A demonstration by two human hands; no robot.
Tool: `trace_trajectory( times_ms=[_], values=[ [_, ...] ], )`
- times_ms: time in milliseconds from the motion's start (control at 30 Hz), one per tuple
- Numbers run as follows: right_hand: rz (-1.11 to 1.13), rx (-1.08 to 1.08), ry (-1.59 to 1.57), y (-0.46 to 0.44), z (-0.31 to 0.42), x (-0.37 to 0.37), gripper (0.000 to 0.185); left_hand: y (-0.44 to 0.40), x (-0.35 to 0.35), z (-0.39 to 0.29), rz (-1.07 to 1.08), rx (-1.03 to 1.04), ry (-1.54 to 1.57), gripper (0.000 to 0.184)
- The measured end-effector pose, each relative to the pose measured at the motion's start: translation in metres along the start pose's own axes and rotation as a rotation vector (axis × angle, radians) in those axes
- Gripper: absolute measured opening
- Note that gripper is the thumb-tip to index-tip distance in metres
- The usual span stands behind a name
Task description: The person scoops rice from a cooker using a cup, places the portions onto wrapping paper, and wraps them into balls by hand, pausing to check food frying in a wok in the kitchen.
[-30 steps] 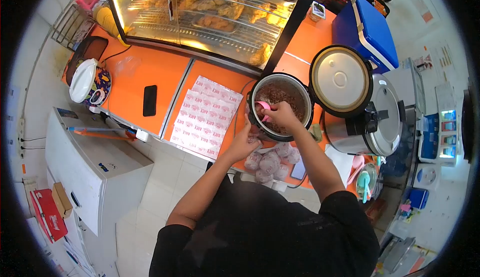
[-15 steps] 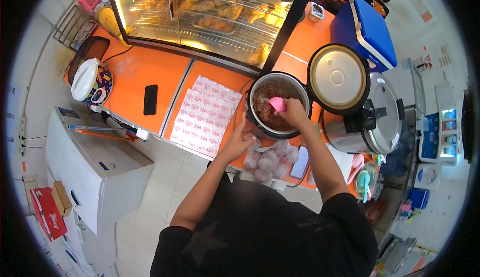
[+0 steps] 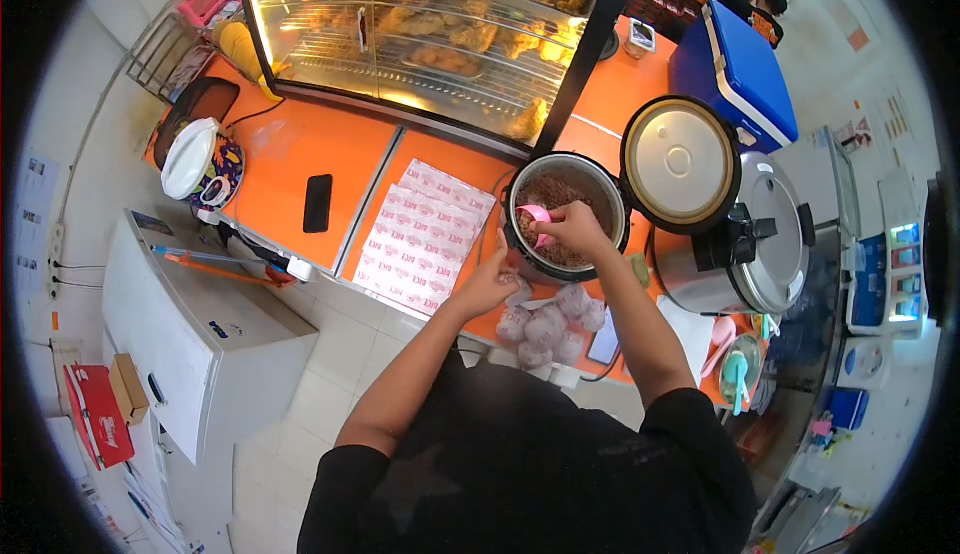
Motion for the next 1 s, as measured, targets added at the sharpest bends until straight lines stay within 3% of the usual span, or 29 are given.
trace_trajectory(
  times_ms=[67,167,267,300,433,533,567,733,800,833,933,1000],
  values=[
    [0.034,-0.026,-0.090,-0.007,-0.019,-0.004,0.041,-0.001,-0.002,0.004,-0.005,0.003,0.008,0.104],
    [0.037,0.170,-0.346,0.000,-0.025,-0.021,0.042,-0.003,-0.012,0.016,0.002,-0.005,0.023,0.100],
    [-0.431,-0.387,0.626,0.012,0.001,-0.014,0.038,0.000,-0.015,0.025,0.023,-0.002,0.069,0.097],
    [-0.335,-0.366,0.559,0.012,-0.001,-0.001,0.040,0.005,-0.015,0.017,0.033,-0.005,0.080,0.097],
    [-0.408,-0.012,0.580,0.012,-0.016,-0.027,0.041,-0.002,-0.033,0.011,0.109,0.053,-0.020,0.100],
    [-0.276,0.127,0.399,0.004,-0.026,-0.009,0.035,-0.017,-0.036,0.016,0.260,0.115,0.053,0.102],
    [-0.262,0.159,0.215,0.002,-0.030,-0.001,0.036,-0.019,-0.037,0.013,0.311,0.099,0.033,0.103],
    [-0.229,0.261,-0.074,-0.005,-0.016,0.033,0.039,-0.021,-0.049,0.006,0.492,0.083,-0.070,0.106],
    [-0.276,0.250,-0.145,-0.002,0.003,0.026,0.038,-0.026,-0.051,0.009,0.510,0.124,-0.074,0.108],
    [-0.279,0.233,-0.032,0.002,0.014,0.020,0.038,-0.026,-0.051,0.012,0.522,0.140,-0.077,0.108],
    [-0.241,0.193,-0.180,0.014,0.029,0.017,0.035,-0.034,-0.048,0.027,0.513,0.280,-0.174,0.110],
    [-0.236,0.256,-0.408,0.020,0.004,0.012,0.038,-0.034,-0.054,0.023,0.547,0.254,-0.174,0.108]
  ],
)
Point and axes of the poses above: each hand's wrist, its own y-axis away from the middle knuckle, its own x-axis out of the palm, z = x × y, the point moved 7 cm from there along -y, towards the middle knuckle, and after that the axes turned 1 degree about y, right-handed, at the moved point
